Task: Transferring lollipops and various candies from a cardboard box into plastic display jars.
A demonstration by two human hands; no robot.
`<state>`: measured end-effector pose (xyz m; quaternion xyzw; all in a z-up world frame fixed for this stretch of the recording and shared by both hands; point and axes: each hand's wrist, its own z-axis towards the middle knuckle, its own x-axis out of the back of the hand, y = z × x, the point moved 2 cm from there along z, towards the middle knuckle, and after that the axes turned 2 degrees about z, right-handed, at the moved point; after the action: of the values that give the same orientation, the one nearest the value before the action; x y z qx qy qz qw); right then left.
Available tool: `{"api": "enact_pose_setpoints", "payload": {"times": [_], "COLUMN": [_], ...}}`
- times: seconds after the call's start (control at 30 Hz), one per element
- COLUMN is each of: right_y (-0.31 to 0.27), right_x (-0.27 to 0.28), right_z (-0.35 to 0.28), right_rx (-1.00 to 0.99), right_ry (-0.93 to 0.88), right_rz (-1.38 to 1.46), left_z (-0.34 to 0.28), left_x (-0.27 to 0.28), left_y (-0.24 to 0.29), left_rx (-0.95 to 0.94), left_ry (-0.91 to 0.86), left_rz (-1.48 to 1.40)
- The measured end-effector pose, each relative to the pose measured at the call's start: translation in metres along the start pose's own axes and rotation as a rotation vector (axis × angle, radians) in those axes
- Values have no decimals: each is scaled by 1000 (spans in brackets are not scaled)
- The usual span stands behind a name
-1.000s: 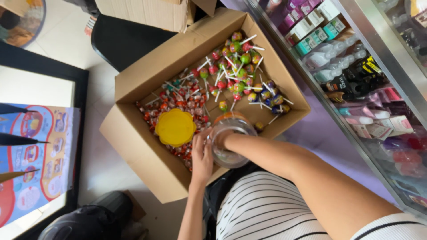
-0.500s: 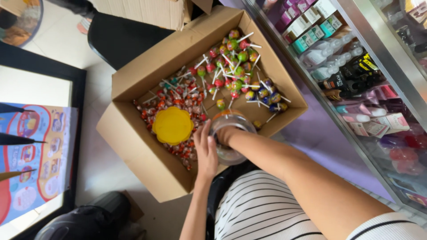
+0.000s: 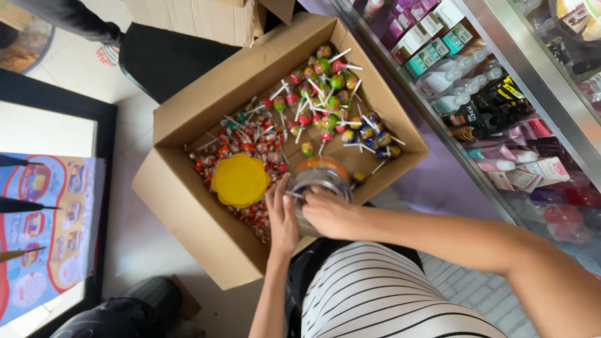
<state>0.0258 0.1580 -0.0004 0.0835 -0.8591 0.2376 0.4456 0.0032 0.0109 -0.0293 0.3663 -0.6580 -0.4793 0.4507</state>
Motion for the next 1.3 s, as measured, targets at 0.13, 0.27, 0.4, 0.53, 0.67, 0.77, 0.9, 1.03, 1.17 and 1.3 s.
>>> {"api": "enact_pose_setpoints", "payload": {"times": [0.13,0.27,0.4,0.53,0.67,0.77,0.9,1.03,1.17,1.3], "right_y": [-13,25,107,126,123,124,133,138,155,168], "right_x": [68,91,62,60,49,35,20,23,26,19], "right_z": [-56,-85,-99,-98,-93,-89,-91,-105,-121,-132], "right_rx": [56,-208,-245,-183,-218,-218,-260,-318,-329,-342], "right_ry": [251,460,766,845,859,848,828,858,922,962], "right_rz": [395,1065,1478,1803,1773,1767,1773,1779,1752,1761], "left_z": [-1,0,8,23,25,21,-1,-14,20,44], "left_x": [-2,-4,2,8,8,8,0,-21,-61,-85], "left_y": [-1,7,48,77,85,98,69,37,3,-14], "left_rx": [4,9,-45,9,117,-183,-255,-316,-203,-42], "left_ry": [6,13,8,-67,-83,137,313,-64,-561,-636], "left_rz": [12,19,89,400,587,652,630,584,1038,955]}}
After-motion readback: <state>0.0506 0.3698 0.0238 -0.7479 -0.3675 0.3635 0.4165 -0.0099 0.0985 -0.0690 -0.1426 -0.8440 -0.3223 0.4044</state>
